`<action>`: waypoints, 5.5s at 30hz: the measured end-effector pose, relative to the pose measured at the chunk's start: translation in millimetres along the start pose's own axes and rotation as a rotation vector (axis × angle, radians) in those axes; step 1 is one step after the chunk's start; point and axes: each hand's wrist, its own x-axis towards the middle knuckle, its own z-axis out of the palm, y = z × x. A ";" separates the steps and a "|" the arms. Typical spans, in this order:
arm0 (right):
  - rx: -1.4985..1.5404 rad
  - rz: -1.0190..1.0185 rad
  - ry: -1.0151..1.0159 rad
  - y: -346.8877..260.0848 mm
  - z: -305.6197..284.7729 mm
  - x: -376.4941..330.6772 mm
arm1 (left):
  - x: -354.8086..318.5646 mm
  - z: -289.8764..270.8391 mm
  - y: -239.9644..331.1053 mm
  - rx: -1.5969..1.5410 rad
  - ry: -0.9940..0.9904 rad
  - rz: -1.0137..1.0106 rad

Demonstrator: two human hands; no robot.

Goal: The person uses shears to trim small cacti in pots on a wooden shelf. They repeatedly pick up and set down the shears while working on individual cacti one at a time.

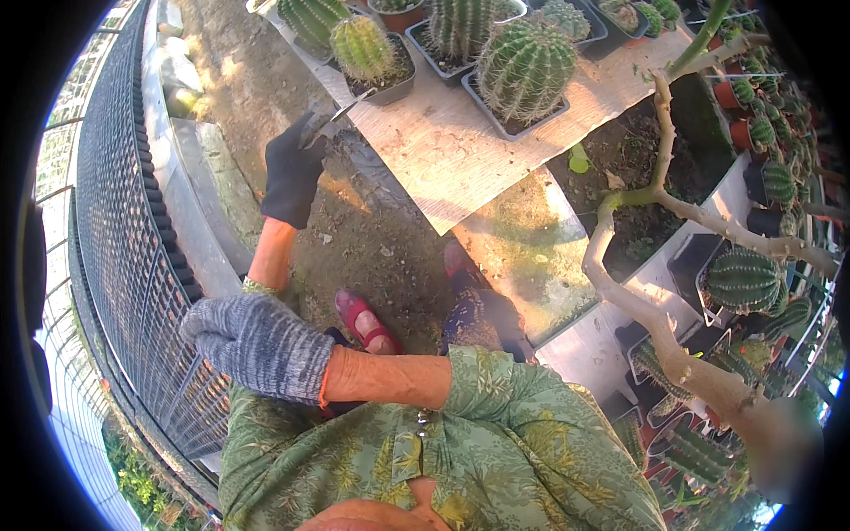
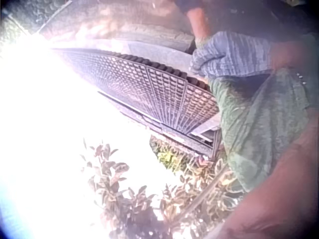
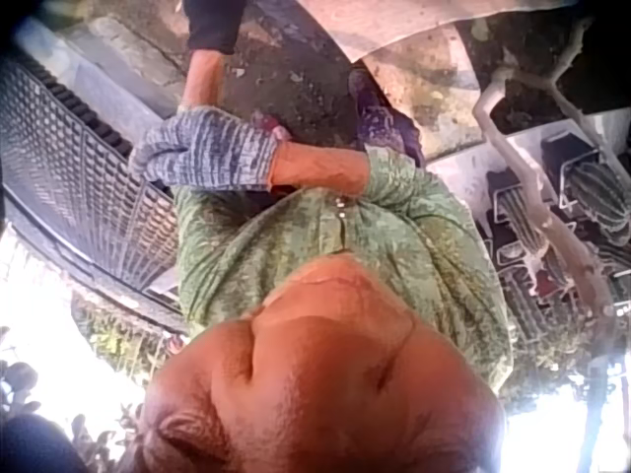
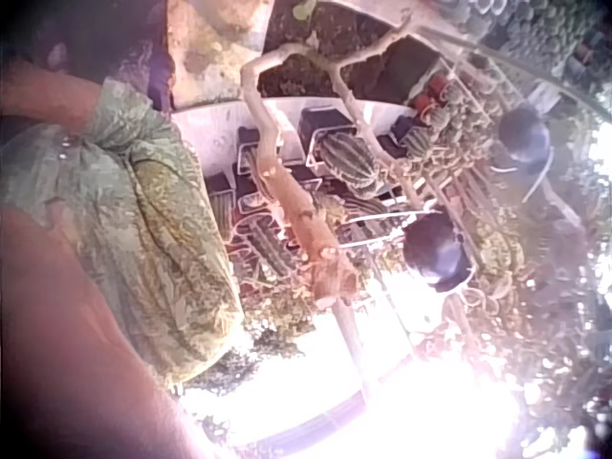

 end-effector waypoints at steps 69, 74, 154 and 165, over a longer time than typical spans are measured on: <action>-0.008 0.054 0.031 -2.5 3.0 -1.7 | 9.8 11.2 22.0 0.242 0.133 0.308; -0.001 0.051 -0.003 -0.8 3.4 -1.0 | 6.5 -3.9 15.6 0.031 0.096 0.147; -0.052 0.079 0.320 -34.0 -53.4 8.7 | 19.6 157.7 72.4 -1.387 -0.713 -0.311; -0.039 0.140 0.225 -37.4 -54.7 9.4 | 53.6 167.7 72.4 -1.246 -0.766 -0.489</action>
